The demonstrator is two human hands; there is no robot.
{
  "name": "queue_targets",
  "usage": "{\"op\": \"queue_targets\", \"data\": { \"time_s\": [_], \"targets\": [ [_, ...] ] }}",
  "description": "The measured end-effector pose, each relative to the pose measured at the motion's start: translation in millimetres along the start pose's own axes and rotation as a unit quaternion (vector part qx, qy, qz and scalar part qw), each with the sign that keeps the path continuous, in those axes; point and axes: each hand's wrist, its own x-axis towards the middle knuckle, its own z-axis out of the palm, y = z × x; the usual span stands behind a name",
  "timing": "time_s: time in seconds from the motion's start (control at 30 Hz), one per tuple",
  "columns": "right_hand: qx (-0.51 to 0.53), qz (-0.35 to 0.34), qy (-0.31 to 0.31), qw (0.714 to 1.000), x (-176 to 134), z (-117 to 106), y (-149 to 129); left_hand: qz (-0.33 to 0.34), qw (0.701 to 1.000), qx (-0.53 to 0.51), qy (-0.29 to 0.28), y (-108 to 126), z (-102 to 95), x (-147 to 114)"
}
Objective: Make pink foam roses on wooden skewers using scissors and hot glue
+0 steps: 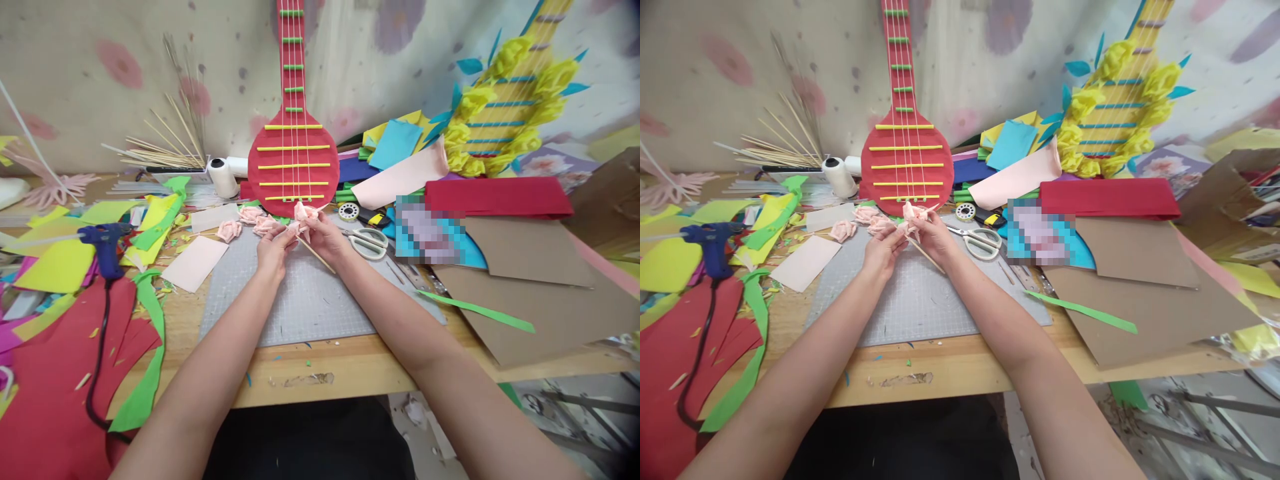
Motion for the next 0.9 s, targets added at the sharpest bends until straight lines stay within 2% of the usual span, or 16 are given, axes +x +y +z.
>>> {"op": "queue_targets", "data": {
  "time_s": [0.27, 0.43, 0.53, 0.73, 0.9],
  "targets": [
    [0.022, 0.048, -0.03, 0.998, 0, -3, 2, 0.027, 0.999, -0.023, 0.016, 2, -0.2, 2],
    [-0.028, 0.123, -0.052, 0.991, 1, -7, 4, 0.059, 0.997, -0.013, 0.041, 7, -7.3, 8],
    [-0.097, 0.165, -0.047, 0.98, 0, -7, 5, 0.093, 0.993, -0.008, 0.068, 10, -10.3, 10],
    [-0.204, 0.139, -0.085, 0.965, -3, -4, 10, 0.116, 0.989, -0.006, 0.087, 14, -9.9, 9],
    [-0.238, 0.135, -0.081, 0.958, -3, -4, 12, 0.106, 0.991, 0.015, 0.078, 14, -11.2, 10]
  ]
}}
